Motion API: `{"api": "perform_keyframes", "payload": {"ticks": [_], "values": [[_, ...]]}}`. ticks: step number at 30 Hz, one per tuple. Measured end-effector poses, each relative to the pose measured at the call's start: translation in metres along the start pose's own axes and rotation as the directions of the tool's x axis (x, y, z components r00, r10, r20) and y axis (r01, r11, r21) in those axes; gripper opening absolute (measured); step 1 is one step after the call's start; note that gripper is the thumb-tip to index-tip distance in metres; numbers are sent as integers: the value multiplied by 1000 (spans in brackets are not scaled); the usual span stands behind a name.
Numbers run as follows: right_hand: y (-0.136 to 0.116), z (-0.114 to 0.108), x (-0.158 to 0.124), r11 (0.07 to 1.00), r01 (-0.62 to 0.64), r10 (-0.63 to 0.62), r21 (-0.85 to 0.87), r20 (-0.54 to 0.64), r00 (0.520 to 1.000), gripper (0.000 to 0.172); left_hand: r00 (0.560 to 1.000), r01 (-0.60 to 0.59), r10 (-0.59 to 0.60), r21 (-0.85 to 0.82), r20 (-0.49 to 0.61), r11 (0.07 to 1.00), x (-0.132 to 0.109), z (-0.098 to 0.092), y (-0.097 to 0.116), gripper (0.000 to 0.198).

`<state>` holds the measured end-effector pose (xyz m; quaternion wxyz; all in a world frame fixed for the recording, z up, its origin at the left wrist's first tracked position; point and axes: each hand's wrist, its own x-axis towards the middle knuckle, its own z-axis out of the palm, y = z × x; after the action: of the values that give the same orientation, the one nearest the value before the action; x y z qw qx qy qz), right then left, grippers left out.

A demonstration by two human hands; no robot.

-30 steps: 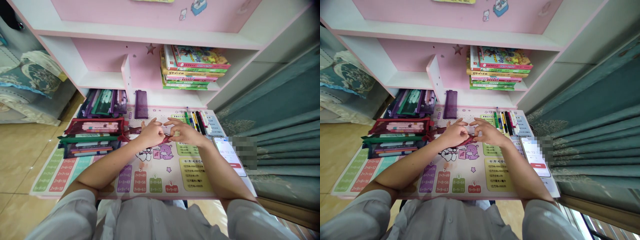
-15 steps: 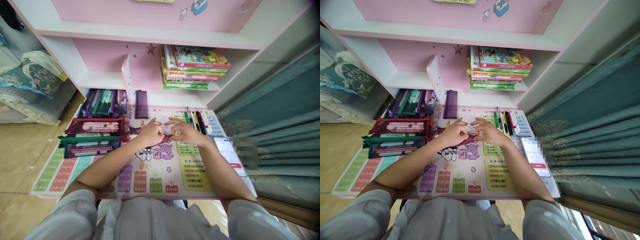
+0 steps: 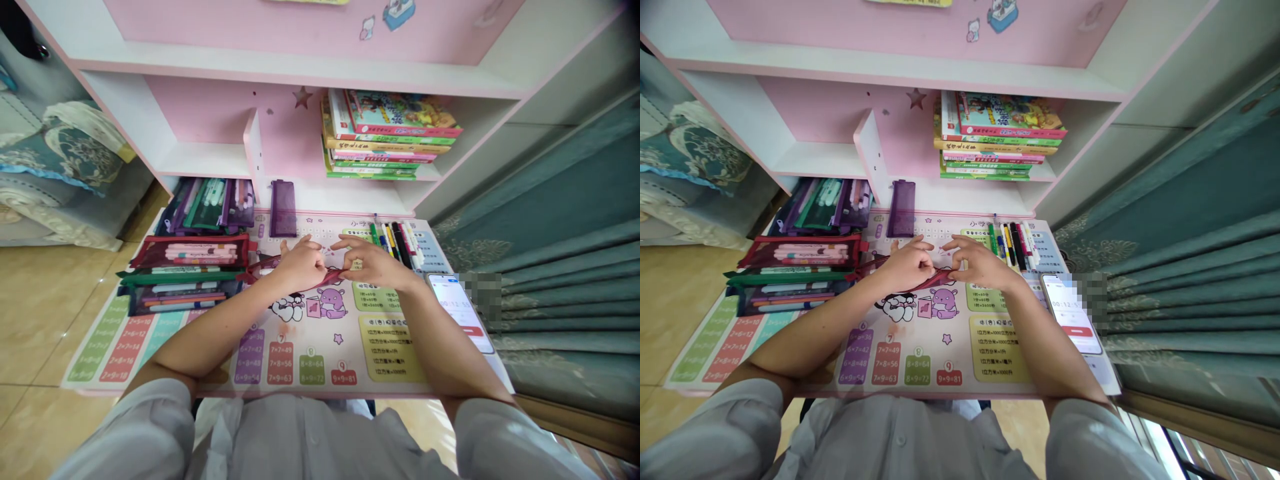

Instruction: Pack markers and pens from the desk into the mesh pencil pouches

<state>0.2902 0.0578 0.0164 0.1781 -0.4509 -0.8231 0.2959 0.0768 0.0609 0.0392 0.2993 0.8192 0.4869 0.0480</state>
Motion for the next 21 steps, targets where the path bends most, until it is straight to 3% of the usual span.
{"api": "perform_keyframes", "payload": {"ticks": [21], "values": [[0, -4, -1, 999, -40, 40, -1, 50, 998, 23, 997, 37, -42, 81, 63, 996, 1, -9, -3, 20]]}}
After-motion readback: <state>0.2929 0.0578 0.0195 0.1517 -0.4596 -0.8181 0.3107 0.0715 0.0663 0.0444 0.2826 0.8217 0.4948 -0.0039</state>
